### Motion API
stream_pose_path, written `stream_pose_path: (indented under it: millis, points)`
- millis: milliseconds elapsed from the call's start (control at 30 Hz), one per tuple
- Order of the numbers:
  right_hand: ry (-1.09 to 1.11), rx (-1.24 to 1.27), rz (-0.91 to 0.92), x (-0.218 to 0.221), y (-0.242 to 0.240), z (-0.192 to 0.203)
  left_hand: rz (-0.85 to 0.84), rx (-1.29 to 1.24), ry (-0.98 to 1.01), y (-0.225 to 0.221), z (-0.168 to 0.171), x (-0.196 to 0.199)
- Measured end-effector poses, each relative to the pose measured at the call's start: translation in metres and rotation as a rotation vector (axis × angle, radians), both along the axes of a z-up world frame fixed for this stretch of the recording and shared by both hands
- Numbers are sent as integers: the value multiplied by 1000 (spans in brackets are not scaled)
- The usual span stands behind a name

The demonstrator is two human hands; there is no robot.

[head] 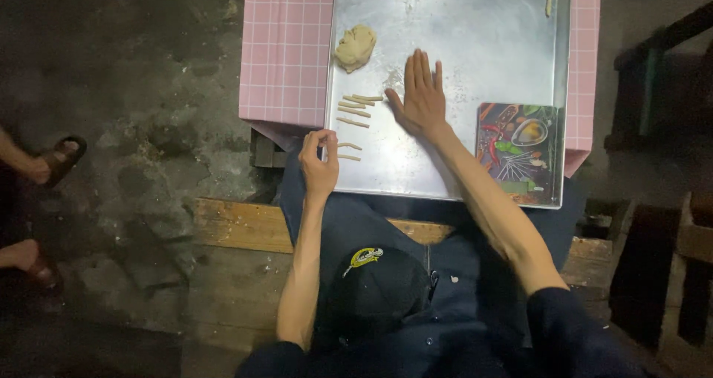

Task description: Rolling small pieces of dough into thin sticks and arranging them on a metal tray

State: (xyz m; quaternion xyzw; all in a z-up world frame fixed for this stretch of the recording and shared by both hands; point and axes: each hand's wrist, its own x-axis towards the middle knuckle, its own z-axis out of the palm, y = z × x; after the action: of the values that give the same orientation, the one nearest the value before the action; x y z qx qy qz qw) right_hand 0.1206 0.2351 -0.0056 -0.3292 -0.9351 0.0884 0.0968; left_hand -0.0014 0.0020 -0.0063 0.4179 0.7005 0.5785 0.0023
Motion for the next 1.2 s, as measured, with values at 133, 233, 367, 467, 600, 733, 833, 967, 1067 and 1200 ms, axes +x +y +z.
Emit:
stream_pose_path:
  millis: [133,233,367,467,600,733,833,967,1067,1200]
  points:
    - [-78,-71,-35,45,-51,26,7,57,36,2,7,0]
    - [-145,-197,-52,73,-82,34,-12,8,90,2,14,4]
    - [-228,-299,-26,112,-104,36,-56,-111,309,14,25,26]
    - [34,-107,36,140,-89,-11,-165,-183,434,37,5,51]
    - [265,254,21,160,-63,-19,-429,-343,637,72,-31,81]
    - [270,272,59,157,-37,-56,-514,-569,735,95,-29,92]
    - [304,279,57,151,-39,-44,-464,-558,741,106,-30,89]
    - [328,294,27,152,-45,-25,-315,-405,765,108,-43,88]
    - [394,267,-14,164,-45,-20,-413,-474,688,94,-19,115]
    - [509,217,-30,183,-50,-25,-699,-813,597,84,16,130]
